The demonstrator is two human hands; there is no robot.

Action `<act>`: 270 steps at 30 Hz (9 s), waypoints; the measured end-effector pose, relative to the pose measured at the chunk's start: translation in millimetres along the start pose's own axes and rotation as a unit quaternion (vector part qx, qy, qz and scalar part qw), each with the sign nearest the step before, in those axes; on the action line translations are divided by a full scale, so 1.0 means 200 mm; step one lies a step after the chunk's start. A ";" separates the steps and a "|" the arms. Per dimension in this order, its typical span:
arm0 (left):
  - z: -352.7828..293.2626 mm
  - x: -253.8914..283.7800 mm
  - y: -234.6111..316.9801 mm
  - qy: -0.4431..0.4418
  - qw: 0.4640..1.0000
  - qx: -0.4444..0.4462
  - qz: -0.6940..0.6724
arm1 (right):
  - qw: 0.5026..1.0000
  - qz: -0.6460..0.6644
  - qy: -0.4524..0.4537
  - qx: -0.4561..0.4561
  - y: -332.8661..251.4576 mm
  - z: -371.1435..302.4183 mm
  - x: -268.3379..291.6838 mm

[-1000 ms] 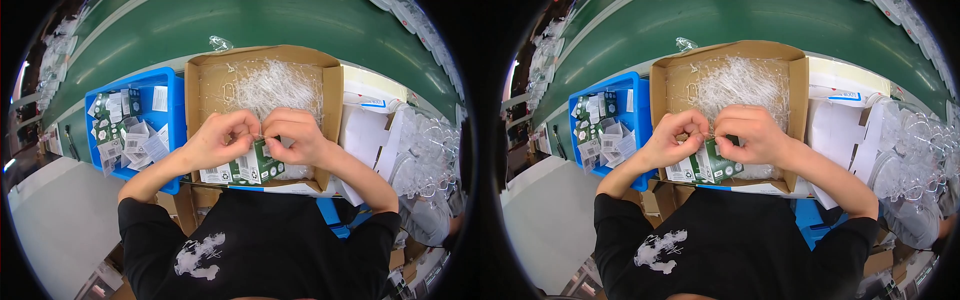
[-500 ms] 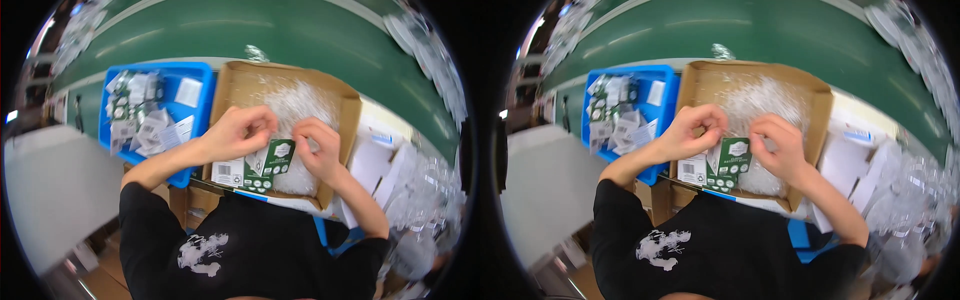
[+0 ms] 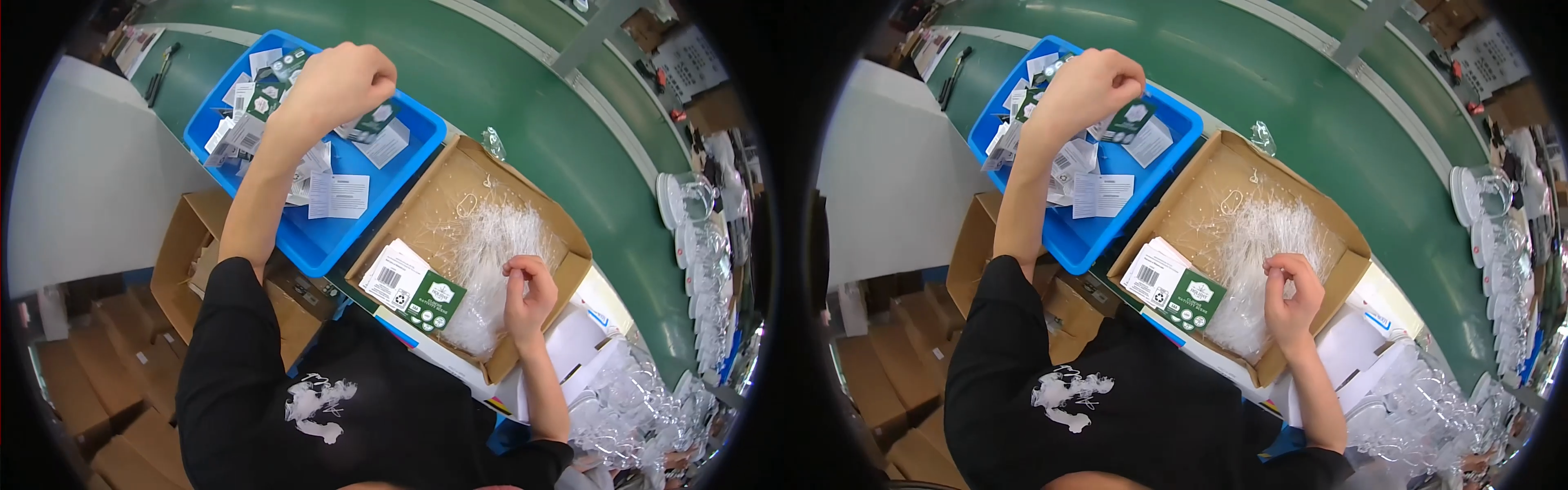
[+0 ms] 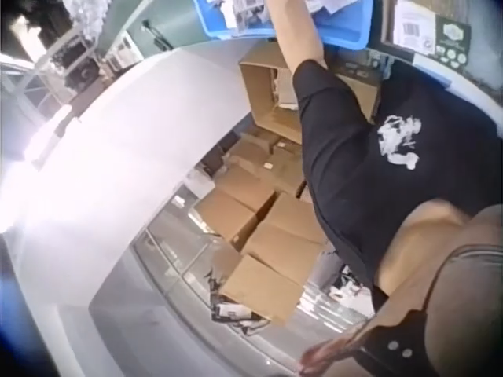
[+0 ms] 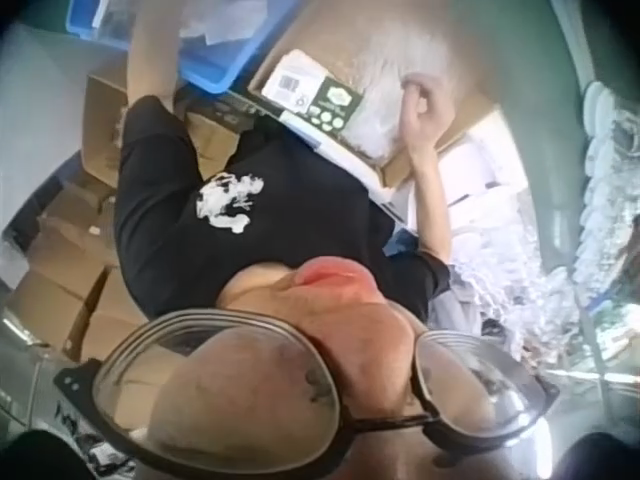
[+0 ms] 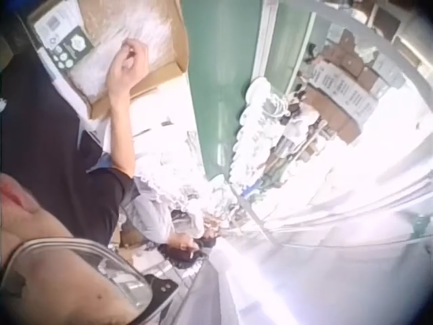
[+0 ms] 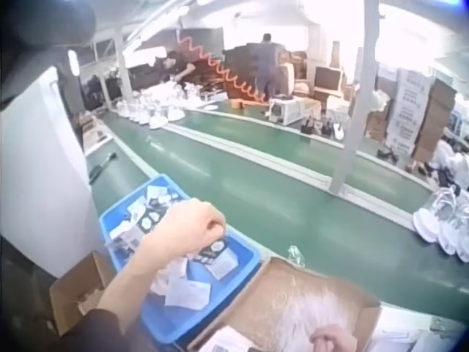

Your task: Assembling lighting components and placing them into boxes on a production line.

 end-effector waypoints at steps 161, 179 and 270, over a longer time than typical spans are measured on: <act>-0.39 -0.80 0.84 -0.336 0.863 -0.150 -0.345 | 0.990 0.105 -0.021 -0.089 0.10 -0.01 0.02; -0.38 -0.80 0.74 -0.285 0.903 -0.071 -0.314 | 0.928 0.276 -0.055 -0.245 0.21 -0.04 -0.06; -0.39 -0.75 0.84 -0.227 0.918 -0.226 -0.236 | 0.898 0.335 -0.113 -0.262 0.20 -0.03 -0.10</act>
Point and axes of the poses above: each hand's wrist, its own z-axis towards the middle knuckle, its own x-axis out of the back of the hand, y = z × x, the point moved 10 cm from there along z, towards the middle knuckle, and after that the axes turned 11 degrees about -z, right-handed, at the moved point
